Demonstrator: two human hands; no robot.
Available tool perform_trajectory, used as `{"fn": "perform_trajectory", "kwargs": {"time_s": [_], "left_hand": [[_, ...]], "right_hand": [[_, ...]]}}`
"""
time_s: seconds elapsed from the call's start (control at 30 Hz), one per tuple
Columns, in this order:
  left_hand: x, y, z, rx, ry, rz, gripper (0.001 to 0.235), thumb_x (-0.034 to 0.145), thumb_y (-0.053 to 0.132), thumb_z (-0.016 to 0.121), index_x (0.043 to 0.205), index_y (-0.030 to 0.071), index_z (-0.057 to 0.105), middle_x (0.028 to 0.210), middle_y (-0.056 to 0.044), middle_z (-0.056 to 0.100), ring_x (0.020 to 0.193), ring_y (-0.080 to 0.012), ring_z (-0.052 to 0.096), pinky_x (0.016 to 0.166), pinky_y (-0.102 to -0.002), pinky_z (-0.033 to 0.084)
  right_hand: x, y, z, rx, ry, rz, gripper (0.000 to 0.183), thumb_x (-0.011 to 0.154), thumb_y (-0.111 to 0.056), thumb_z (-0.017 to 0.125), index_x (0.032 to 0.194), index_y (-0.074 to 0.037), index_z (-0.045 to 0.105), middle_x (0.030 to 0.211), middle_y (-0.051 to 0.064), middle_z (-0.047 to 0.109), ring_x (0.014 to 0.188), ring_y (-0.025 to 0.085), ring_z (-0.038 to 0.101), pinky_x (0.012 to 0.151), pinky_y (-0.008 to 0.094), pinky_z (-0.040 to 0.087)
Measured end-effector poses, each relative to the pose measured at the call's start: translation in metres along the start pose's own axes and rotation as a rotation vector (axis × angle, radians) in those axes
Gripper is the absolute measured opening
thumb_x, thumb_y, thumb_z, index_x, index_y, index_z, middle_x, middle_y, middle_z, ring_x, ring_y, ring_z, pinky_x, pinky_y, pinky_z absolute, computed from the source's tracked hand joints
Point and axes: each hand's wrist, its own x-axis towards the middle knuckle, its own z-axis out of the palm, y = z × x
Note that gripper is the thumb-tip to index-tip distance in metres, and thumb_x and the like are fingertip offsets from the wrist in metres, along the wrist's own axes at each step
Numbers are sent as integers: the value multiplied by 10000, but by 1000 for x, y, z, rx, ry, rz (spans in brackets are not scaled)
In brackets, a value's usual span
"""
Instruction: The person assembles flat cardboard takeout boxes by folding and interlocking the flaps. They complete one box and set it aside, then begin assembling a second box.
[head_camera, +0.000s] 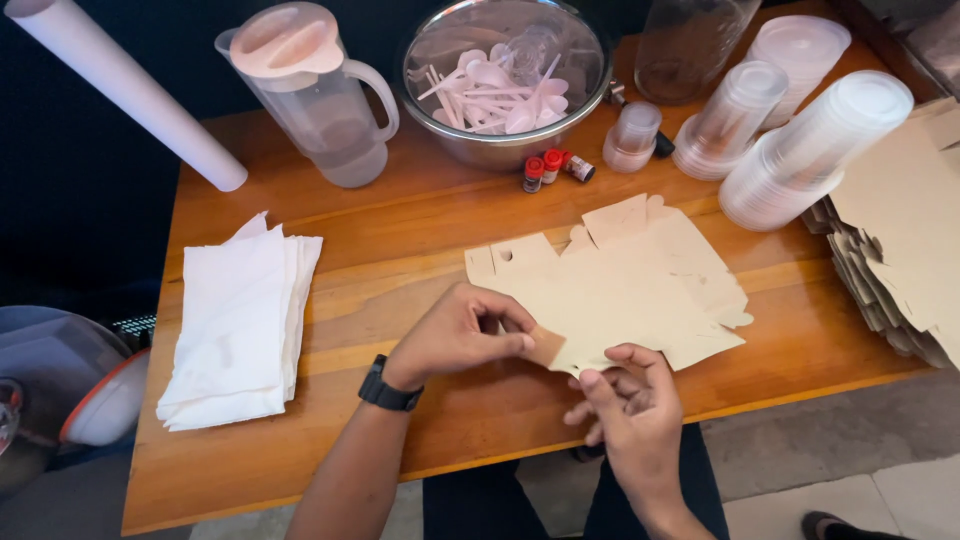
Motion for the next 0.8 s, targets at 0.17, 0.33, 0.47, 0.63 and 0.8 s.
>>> {"fn": "perform_trajectory", "kwargs": {"time_s": [0.17, 0.33, 0.47, 0.63, 0.8], "left_hand": [[4, -1, 7, -116, -73, -122, 75, 693, 110, 667, 726, 49, 642, 626, -8, 607, 531, -22, 482, 474, -139, 367], [6, 10, 12, -109, -113, -371, 42, 700, 83, 626, 691, 42, 626, 523, -51, 579, 356, -99, 498, 335, -161, 335], [8, 7, 17, -158, -44, -417, 81, 704, 70, 651, 754, 9, 634, 531, -78, 597, 340, -89, 489, 302, -159, 347], [9, 7, 20, -165, -17, -387, 89, 710, 59, 636, 779, 6, 653, 556, -85, 617, 298, -72, 440, 272, -159, 342], [4, 4, 13, 400, -197, -129, 167, 578, 274, 709, 724, 209, 663, 699, 94, 662, 675, -6, 596, 604, -173, 423]], "right_hand": [[-1, 2, 3, 133, 97, 78, 345, 680, -13, 613, 951, -58, 405, 603, 168, 572, 428, 227, 587, 282, 225, 370], [-5, -6, 7, 82, 167, 75, 473, 662, 4, 625, 1051, -86, 371, 676, 104, 526, 475, 237, 606, 344, 265, 443], [-8, 8, 8, -35, 178, -119, 510, 666, -17, 634, 1096, -71, 364, 700, 78, 517, 508, 197, 622, 391, 246, 474], [-10, 13, 9, -179, 93, -281, 402, 706, -65, 592, 1070, -44, 424, 697, 89, 630, 513, 147, 624, 528, 200, 471], [-5, 18, -13, -656, 58, -377, 303, 700, -109, 525, 980, -162, 625, 632, -67, 561, 472, 76, 458, 509, 208, 390]]}}
